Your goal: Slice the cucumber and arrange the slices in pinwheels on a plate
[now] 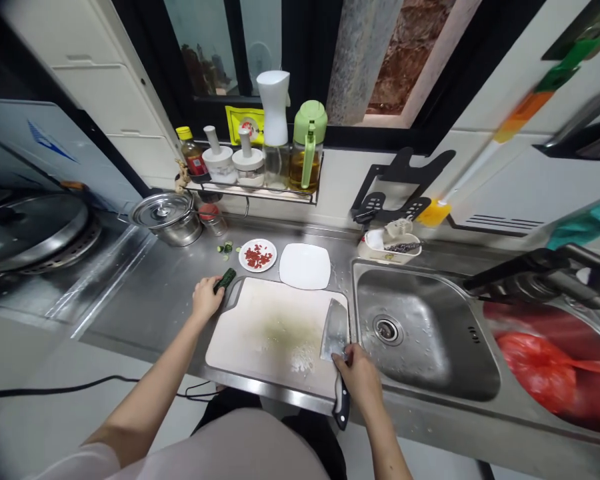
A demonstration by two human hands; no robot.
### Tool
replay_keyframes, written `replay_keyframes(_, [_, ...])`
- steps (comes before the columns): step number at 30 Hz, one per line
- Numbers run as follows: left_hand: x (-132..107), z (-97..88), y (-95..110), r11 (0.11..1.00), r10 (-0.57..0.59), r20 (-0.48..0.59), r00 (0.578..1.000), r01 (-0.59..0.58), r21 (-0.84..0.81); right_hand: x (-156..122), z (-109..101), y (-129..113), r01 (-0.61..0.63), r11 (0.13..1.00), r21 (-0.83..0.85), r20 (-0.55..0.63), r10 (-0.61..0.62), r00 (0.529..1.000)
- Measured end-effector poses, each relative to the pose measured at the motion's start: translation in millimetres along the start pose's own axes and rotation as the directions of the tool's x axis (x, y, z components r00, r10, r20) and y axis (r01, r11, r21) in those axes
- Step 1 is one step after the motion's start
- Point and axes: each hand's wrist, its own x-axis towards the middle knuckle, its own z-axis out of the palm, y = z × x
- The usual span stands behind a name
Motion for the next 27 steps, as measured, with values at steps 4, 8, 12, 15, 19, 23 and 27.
replay_keyframes(4, [0.9, 0.1, -1.1, 0.997, 0.021, 0.048, 0.999, -0.024, 0.074, -2.9, 0.6, 0.1, -0.027, 0.999, -0.036, 0.074, 0.030, 0.997])
replay_keyframes(8, [5.5, -0.8, -3.9, 0.990, 0.024, 0.073, 0.997, -0.034, 0.134, -6.6, -0.5, -2.8, -0.017, 0.997, -0.077, 0.113, 0.026, 0.993])
replay_keyframes(12, [11.9, -2.0, -7.8, 0.992, 0.025, 0.069, 0.997, -0.033, 0.119, -8.8, -1.1, -9.8, -0.024, 0.987, -0.158, 0.115, 0.042, 0.993])
replay_keyframes(15, [13.4, -5.0, -11.7, 0.996, 0.049, 0.055, 0.997, -0.052, 0.067, -9.2, -2.9, -15.3, -0.047, 0.979, -0.197, 0.126, 0.073, 0.989])
replay_keyframes(19, [4.0, -9.6, -16.5, 0.984, 0.142, -0.001, 0.990, -0.141, -0.110, -10.2, -7.1, -21.8, -0.059, 0.978, -0.198, 0.148, 0.090, 0.985])
replay_keyframes(23, [-19.6, -7.0, -14.4, 0.867, 0.313, 0.030, 0.949, -0.273, -0.418, -11.9, -10.8, -27.7, -0.072, 0.976, -0.206, 0.150, 0.104, 0.983])
replay_keyframes(27, [-47.8, 3.7, -4.8, 0.733, 0.454, 0.118, 0.883, -0.295, -0.613, -12.3, -12.7, -29.8, -0.104, 0.977, -0.187, 0.152, 0.133, 0.979])
